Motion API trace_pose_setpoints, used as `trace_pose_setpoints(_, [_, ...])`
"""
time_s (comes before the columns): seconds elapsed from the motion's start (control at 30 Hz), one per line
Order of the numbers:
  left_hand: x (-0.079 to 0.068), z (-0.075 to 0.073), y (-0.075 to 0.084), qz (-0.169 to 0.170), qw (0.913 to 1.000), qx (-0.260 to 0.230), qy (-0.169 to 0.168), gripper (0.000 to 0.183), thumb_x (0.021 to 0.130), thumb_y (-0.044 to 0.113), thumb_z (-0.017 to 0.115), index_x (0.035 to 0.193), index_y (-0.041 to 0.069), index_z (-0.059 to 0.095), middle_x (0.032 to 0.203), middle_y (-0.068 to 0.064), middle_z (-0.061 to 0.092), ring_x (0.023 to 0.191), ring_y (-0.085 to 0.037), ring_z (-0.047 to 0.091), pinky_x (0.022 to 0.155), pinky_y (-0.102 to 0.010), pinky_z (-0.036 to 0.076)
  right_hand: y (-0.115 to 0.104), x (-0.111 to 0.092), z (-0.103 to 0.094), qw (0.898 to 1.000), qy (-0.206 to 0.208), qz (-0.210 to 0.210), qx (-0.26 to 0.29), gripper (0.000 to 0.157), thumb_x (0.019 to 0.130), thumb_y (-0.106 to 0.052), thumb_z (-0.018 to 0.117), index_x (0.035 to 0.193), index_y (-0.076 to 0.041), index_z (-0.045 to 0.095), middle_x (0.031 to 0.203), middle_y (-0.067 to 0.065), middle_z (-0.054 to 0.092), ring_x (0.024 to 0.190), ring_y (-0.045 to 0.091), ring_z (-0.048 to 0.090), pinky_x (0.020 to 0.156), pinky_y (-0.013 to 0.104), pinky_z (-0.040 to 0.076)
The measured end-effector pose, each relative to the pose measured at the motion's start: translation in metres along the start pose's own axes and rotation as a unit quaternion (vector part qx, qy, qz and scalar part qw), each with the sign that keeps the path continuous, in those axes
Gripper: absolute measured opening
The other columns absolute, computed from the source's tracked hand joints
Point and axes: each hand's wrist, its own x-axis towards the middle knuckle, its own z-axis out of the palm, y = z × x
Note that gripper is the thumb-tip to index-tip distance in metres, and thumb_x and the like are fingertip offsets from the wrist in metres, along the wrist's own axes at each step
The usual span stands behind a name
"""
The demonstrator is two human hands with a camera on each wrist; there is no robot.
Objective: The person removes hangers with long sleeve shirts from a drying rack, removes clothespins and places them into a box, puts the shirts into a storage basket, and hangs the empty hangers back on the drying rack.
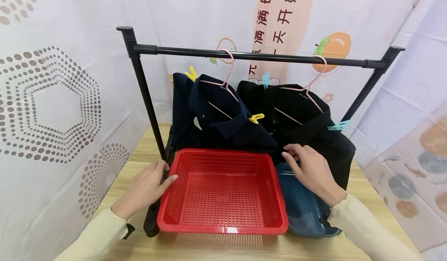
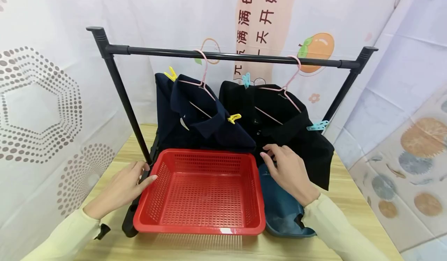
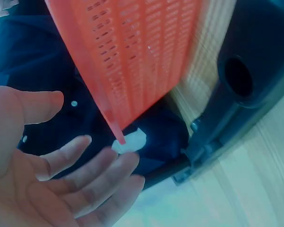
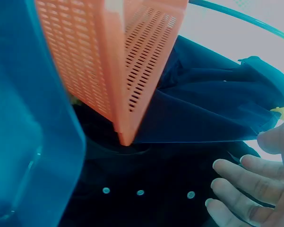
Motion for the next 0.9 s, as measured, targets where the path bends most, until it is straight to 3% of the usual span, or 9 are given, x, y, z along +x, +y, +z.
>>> trace_pose_setpoints(0.17, [-0.005, -0.001, -0.004, -0.018, 0.9989, -0.012, -0.041, 0.022, 0.092, 0.035, 0.064, 0.087, 0.014, 0.056, 0.057, 0.009, 0.046, 0.046, -0.007, 0.042, 0.042, -0.026, 0.035, -0.003, 0.016, 0.002, 1.0, 0.01, -0.009, 0.006, 0.028, 0.092, -0.03, 0.064, 0.116, -0.014, 0.062, 0.091, -0.002, 0.065, 0.075, 0.011, 0.056, 0.066, 0.034, 0.05])
trace_pose_setpoints(0.4, [-0.009, 0.004, -0.014, -0.031, 0.9968, -0.019, -0.071, 0.03, 0.093, 0.036, 0.061, 0.068, 0.02, 0.058, 0.054, 0.01, 0.047, 0.047, -0.007, 0.043, 0.044, -0.026, 0.036, -0.012, 0.035, 0.007, 0.999, 0.007, -0.033, 0.01, 0.031, 0.094, -0.031, 0.061, 0.118, -0.013, 0.061, 0.089, 0.0, 0.064, 0.07, 0.012, 0.054, 0.064, 0.034, 0.049])
trace_pose_setpoints(0.53, [-0.012, 0.005, -0.017, -0.048, 0.9917, -0.066, -0.1, 0.034, 0.094, 0.04, 0.058, 0.066, 0.02, 0.058, 0.054, 0.008, 0.049, 0.045, -0.008, 0.046, 0.043, -0.026, 0.038, -0.015, 0.045, 0.01, 0.998, 0.013, -0.051, 0.018, 0.024, 0.093, -0.031, 0.062, 0.111, -0.014, 0.064, 0.081, -0.004, 0.062, 0.064, 0.009, 0.051, 0.059, 0.031, 0.047])
trace_pose_setpoints(0.63, [-0.016, 0.003, -0.018, -0.069, 0.9805, -0.121, -0.138, 0.035, 0.094, 0.042, 0.058, 0.068, 0.018, 0.059, 0.056, 0.004, 0.054, 0.045, -0.011, 0.052, 0.043, -0.028, 0.042, -0.018, 0.053, 0.013, 0.997, 0.012, -0.069, 0.018, 0.013, 0.094, -0.03, 0.062, 0.097, -0.018, 0.065, 0.071, -0.009, 0.055, 0.058, 0.007, 0.046, 0.055, 0.028, 0.043])
trace_pose_setpoints(0.73, [-0.021, -0.001, -0.018, -0.079, 0.9655, -0.168, -0.182, 0.037, 0.093, 0.044, 0.059, 0.068, 0.016, 0.06, 0.058, 0.001, 0.057, 0.047, -0.017, 0.056, 0.043, -0.031, 0.045, -0.019, 0.057, 0.015, 0.996, 0.012, -0.087, 0.011, 0.015, 0.094, -0.029, 0.061, 0.082, -0.02, 0.06, 0.063, -0.009, 0.046, 0.054, 0.007, 0.043, 0.051, 0.026, 0.039])
trace_pose_setpoints(0.9, [-0.023, -0.007, -0.021, -0.085, 0.9315, -0.246, -0.254, 0.042, 0.091, 0.047, 0.059, 0.069, 0.011, 0.063, 0.062, -0.005, 0.061, 0.05, -0.021, 0.058, 0.044, -0.035, 0.047, -0.018, 0.059, 0.016, 0.994, 0.022, -0.11, 0.007, 0.018, 0.096, -0.025, 0.059, 0.079, -0.019, 0.056, 0.063, -0.009, 0.041, 0.053, 0.007, 0.041, 0.049, 0.026, 0.036])
